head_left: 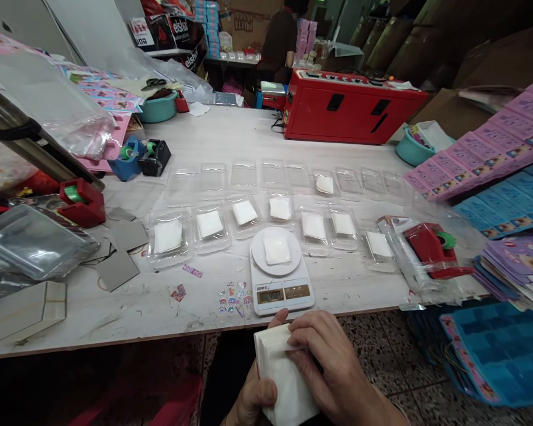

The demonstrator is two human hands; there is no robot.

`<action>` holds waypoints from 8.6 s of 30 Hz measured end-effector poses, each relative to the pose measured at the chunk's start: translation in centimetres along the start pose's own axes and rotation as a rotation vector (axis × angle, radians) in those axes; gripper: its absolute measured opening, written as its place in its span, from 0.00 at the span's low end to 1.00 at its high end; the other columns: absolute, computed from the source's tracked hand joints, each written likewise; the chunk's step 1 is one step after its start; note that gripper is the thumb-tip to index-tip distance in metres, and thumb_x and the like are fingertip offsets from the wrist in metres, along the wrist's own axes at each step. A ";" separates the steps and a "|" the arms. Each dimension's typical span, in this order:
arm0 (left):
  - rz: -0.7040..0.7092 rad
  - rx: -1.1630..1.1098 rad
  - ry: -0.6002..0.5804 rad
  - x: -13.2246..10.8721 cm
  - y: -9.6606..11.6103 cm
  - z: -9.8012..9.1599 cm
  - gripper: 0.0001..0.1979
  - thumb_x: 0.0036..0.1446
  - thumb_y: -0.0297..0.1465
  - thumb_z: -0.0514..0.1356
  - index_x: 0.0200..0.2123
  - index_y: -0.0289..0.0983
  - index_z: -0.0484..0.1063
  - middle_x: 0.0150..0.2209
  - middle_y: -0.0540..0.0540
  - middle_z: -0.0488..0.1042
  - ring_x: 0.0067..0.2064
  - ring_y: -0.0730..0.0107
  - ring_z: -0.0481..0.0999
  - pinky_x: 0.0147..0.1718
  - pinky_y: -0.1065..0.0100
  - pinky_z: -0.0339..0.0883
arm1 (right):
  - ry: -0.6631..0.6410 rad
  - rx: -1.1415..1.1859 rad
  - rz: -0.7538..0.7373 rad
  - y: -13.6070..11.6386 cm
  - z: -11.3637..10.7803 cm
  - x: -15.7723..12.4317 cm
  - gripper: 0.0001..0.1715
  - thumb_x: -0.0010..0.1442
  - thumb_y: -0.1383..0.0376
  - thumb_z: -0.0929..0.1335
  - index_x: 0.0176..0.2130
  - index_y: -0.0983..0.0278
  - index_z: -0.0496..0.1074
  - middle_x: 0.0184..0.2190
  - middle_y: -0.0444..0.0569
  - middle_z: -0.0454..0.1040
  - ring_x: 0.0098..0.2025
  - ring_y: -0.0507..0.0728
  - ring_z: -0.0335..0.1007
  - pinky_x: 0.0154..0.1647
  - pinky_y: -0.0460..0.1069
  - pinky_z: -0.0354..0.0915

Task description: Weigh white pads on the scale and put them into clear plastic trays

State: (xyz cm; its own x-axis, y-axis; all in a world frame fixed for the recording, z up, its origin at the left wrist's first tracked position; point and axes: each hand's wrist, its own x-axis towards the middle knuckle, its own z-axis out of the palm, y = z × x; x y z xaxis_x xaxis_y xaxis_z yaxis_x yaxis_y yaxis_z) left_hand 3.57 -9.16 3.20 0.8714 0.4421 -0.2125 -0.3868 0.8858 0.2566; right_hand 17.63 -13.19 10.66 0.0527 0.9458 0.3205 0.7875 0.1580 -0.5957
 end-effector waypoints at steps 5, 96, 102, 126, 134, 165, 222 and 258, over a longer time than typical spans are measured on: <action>0.055 -0.003 0.024 0.0 -0.2 -0.3 0.46 0.36 0.42 0.72 0.61 0.47 0.63 0.55 0.44 0.69 0.61 0.41 0.62 0.59 0.52 0.53 | 0.016 -0.006 -0.004 0.0 0.0 0.1 0.07 0.63 0.74 0.63 0.40 0.63 0.67 0.37 0.50 0.73 0.40 0.57 0.68 0.40 0.53 0.65; 0.386 -0.068 0.016 -2.1 9.6 -1.7 0.56 0.42 0.42 0.71 0.69 0.42 0.43 0.49 0.38 0.74 0.42 0.61 0.74 0.42 0.62 0.70 | 0.249 0.194 0.248 6.9 -4.9 1.8 0.11 0.65 0.61 0.65 0.31 0.62 0.70 0.32 0.48 0.74 0.37 0.56 0.71 0.37 0.50 0.68; 0.184 -0.069 -0.048 -0.8 5.1 -1.7 0.50 0.47 0.43 0.69 0.68 0.47 0.46 0.50 0.40 0.75 0.45 0.59 0.75 0.47 0.58 0.70 | 0.152 0.143 0.105 2.8 -2.5 0.6 0.06 0.65 0.67 0.64 0.40 0.61 0.72 0.37 0.50 0.74 0.42 0.57 0.72 0.40 0.51 0.71; -0.038 -0.008 -0.065 2.7 0.3 0.1 0.52 0.41 0.40 0.70 0.67 0.43 0.49 0.53 0.39 0.73 0.49 0.48 0.75 0.46 0.57 0.68 | 0.028 -0.099 0.029 1.6 -1.2 0.2 0.12 0.65 0.70 0.65 0.46 0.60 0.73 0.39 0.50 0.75 0.40 0.58 0.70 0.39 0.54 0.67; -0.046 -0.016 -0.057 2.7 0.8 0.9 0.52 0.42 0.39 0.70 0.68 0.43 0.48 0.54 0.38 0.73 0.48 0.50 0.75 0.46 0.57 0.67 | 0.119 -0.199 -0.075 1.4 -1.2 0.7 0.14 0.64 0.72 0.65 0.48 0.62 0.73 0.39 0.51 0.76 0.41 0.58 0.69 0.40 0.54 0.64; 0.030 0.056 -0.046 3.1 1.4 1.7 0.52 0.42 0.39 0.70 0.68 0.43 0.49 0.55 0.37 0.71 0.49 0.47 0.74 0.47 0.55 0.68 | 0.147 -0.126 0.006 1.3 -0.9 1.8 0.08 0.62 0.73 0.65 0.36 0.62 0.71 0.40 0.50 0.76 0.44 0.58 0.70 0.44 0.55 0.66; 0.015 -0.088 0.032 4.8 3.5 0.5 0.47 0.38 0.34 0.66 0.65 0.38 0.57 0.48 0.40 0.78 0.48 0.46 0.76 0.49 0.54 0.68 | -0.058 0.339 0.298 3.9 -1.4 5.1 0.11 0.67 0.64 0.63 0.48 0.60 0.70 0.43 0.50 0.77 0.45 0.57 0.72 0.44 0.52 0.70; 0.144 0.049 -0.045 8.6 10.3 -0.8 0.50 0.45 0.34 0.65 0.68 0.47 0.44 0.68 0.37 0.55 0.47 0.55 0.77 0.45 0.58 0.72 | -0.373 -0.024 0.254 13.5 1.3 16.9 0.12 0.61 0.74 0.63 0.41 0.63 0.72 0.40 0.50 0.76 0.43 0.58 0.70 0.42 0.52 0.62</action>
State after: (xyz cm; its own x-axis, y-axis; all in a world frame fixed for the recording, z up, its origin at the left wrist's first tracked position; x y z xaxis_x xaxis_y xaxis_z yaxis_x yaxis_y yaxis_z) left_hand 6.83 3.83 3.27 0.8209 0.5564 -0.1284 -0.4946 0.8053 0.3269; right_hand 28.34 5.26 7.05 0.0245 0.9920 -0.1239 0.7926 -0.0948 -0.6024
